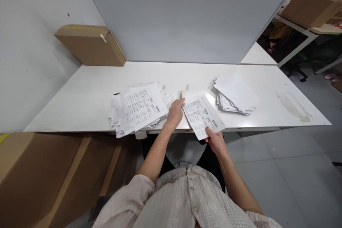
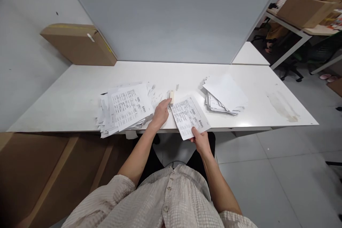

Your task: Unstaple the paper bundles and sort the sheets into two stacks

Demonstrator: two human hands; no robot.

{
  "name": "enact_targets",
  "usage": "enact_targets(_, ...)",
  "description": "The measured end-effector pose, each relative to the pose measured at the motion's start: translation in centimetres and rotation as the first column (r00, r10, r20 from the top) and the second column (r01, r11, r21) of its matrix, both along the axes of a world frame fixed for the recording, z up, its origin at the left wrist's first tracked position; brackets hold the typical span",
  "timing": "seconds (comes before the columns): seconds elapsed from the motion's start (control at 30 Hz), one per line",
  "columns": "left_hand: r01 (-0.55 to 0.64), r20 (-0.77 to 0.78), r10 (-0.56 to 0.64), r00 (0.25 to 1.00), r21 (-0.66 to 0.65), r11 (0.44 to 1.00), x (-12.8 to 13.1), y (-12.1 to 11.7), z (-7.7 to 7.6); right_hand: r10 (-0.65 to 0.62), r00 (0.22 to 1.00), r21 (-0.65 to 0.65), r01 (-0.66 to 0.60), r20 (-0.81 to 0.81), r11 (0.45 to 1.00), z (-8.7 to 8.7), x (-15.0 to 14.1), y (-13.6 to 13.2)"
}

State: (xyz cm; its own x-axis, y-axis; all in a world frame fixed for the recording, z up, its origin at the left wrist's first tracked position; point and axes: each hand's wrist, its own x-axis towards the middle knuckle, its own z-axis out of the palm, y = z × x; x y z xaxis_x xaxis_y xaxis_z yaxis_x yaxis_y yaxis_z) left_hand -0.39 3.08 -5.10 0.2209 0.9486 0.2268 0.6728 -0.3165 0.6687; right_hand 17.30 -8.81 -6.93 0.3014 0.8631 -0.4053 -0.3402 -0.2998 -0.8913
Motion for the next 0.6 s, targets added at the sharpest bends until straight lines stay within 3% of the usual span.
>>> enact_targets(0.17, 0.045, -0.098, -0.035, 0.995, 0.105, 0.993, 0.1, 0.2, -1.3, 0.034, 0.999, -0.004, -0.034, 0.006, 0.999, -0.2, 0.0, -0.1)
enact_targets(0.3, 0.028, -0.101, -0.017, 0.995, 0.106, 0.994, 0.1, 0.2, -1.9, 0.026, 1.000, -0.001, -0.026, 0.012, 1.000, -0.2, -0.1, -0.6)
enact_targets(0.6, 0.046, -0.083, -0.036, 0.996, 0.113, 0.992, 0.1, -0.2, -1.4, -0.057, 0.998, 0.006, 0.057, -0.007, 0.998, -0.6, -3.2, -1.9)
